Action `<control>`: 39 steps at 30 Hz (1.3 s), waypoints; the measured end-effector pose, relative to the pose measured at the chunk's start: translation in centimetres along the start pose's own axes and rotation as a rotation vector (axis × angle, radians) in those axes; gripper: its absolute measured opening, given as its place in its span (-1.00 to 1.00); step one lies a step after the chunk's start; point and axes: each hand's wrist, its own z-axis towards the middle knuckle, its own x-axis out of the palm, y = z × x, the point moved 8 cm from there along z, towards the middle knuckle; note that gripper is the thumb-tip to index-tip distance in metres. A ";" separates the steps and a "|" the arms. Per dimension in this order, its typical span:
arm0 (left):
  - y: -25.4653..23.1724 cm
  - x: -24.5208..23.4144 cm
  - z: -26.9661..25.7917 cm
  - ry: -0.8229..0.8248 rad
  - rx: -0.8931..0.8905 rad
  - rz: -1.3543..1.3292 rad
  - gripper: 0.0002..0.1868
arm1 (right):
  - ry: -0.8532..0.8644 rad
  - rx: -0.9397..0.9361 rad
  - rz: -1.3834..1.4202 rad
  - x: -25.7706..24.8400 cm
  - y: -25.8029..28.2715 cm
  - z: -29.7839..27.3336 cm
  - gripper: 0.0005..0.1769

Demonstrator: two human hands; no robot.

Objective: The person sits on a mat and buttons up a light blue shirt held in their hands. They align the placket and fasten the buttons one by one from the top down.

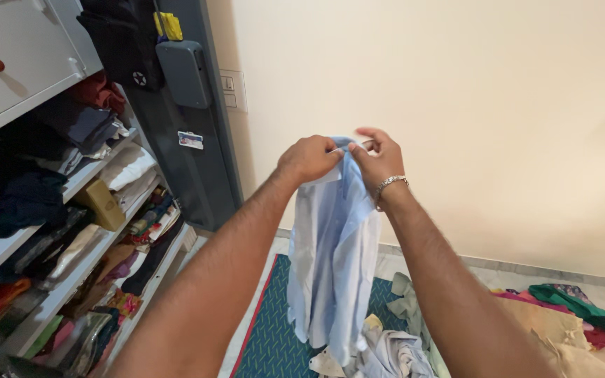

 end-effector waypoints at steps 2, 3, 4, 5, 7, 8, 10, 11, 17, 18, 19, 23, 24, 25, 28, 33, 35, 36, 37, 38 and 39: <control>0.7 0.6 0.2 -0.013 -0.057 -0.137 -0.57 | 0.001 0.190 0.175 0.6 -1.8 -0.3 -0.68; 1.2 1.0 0.2 -0.019 -0.084 -0.205 -0.57 | 0.001 0.285 0.261 1.0 -2.7 -0.7 -0.67; 1.7 1.4 0.3 -0.040 -0.089 -0.304 -0.61 | -0.010 0.317 0.276 1.1 -3.1 -0.8 -0.66; 2.2 1.9 0.3 -0.061 -0.094 -0.403 -0.64 | -0.021 0.350 0.291 1.1 -3.4 -0.9 -0.66; 3.4 2.6 0.4 -0.110 -0.110 -0.541 -0.70 | 0.007 0.371 0.290 1.6 -3.8 -1.1 -0.63; 3.9 3.0 0.4 -0.137 -0.121 -0.582 -0.72 | 0.046 0.361 0.271 2.0 -3.9 -1.2 -0.60; 4.7 3.5 0.4 -0.171 -0.147 -0.655 -0.74 | 0.128 0.339 0.306 3.0 -4.1 -1.4 -0.52; 5.2 3.8 0.3 -0.179 -0.162 -0.687 -0.74 | 0.170 0.329 0.359 3.7 -4.1 -1.7 -0.46; 7.0 4.5 -0.5 -0.250 -0.227 -0.720 -0.73 | 0.084 0.351 0.145 4.8 -5.9 -3.0 -0.39; 7.2 4.7 -0.5 -0.258 -0.232 -0.743 -0.73 | 0.028 0.374 0.037 4.4 -6.1 -3.2 -0.40; 7.2 4.8 -0.5 -0.246 -0.227 -0.741 -0.72 | 0.027 0.467 0.186 4.6 -6.7 -3.7 -0.48; 7.1 4.6 -1.1 -0.224 -0.233 -0.703 -0.72 | 0.041 0.624 0.428 5.4 -5.6 -5.7 -0.61; 7.1 4.5 -1.3 -0.223 -0.239 -0.688 -0.72 | 0.045 0.611 0.397 5.3 -4.8 -5.9 -0.62; 7.1 4.4 -1.5 -0.220 -0.237 -0.680 -0.72 | 0.085 0.642 0.313 5.3 -4.4 -6.3 -0.61; 7.5 4.3 -1.5 -0.215 -0.228 -0.684 -0.72 | 0.208 0.649 0.149 5.5 -4.0 -6.8 -0.49; 8.5 5.0 -0.8 -0.230 -0.172 -0.735 -0.71 | 0.275 0.476 0.150 5.9 -6.5 -5.8 -0.30; 9.1 5.2 -0.6 -0.233 -0.186 -0.720 -0.72 | 0.169 0.595 0.355 5.2 -8.4 -5.8 -0.55; 9.3 5.2 -0.7 -0.234 -0.193 -0.713 -0.72 | 0.114 0.653 0.458 5.0 -9.0 -6.0 -0.66; 9.3 5.3 -0.7 -0.209 -0.178 -0.706 -0.71 | 0.071 0.682 0.470 4.7 -9.3 -6.2 -0.69; 9.2 5.4 -0.7 -0.187 -0.164 -0.700 -0.71 | 0.029 0.709 0.481 4.3 -9.5 -6.5 -0.71; 9.0 5.4 -0.8 -0.164 -0.149 -0.693 -0.70 | -0.013 0.737 0.492 4.0 -9.5 -6.7 -0.73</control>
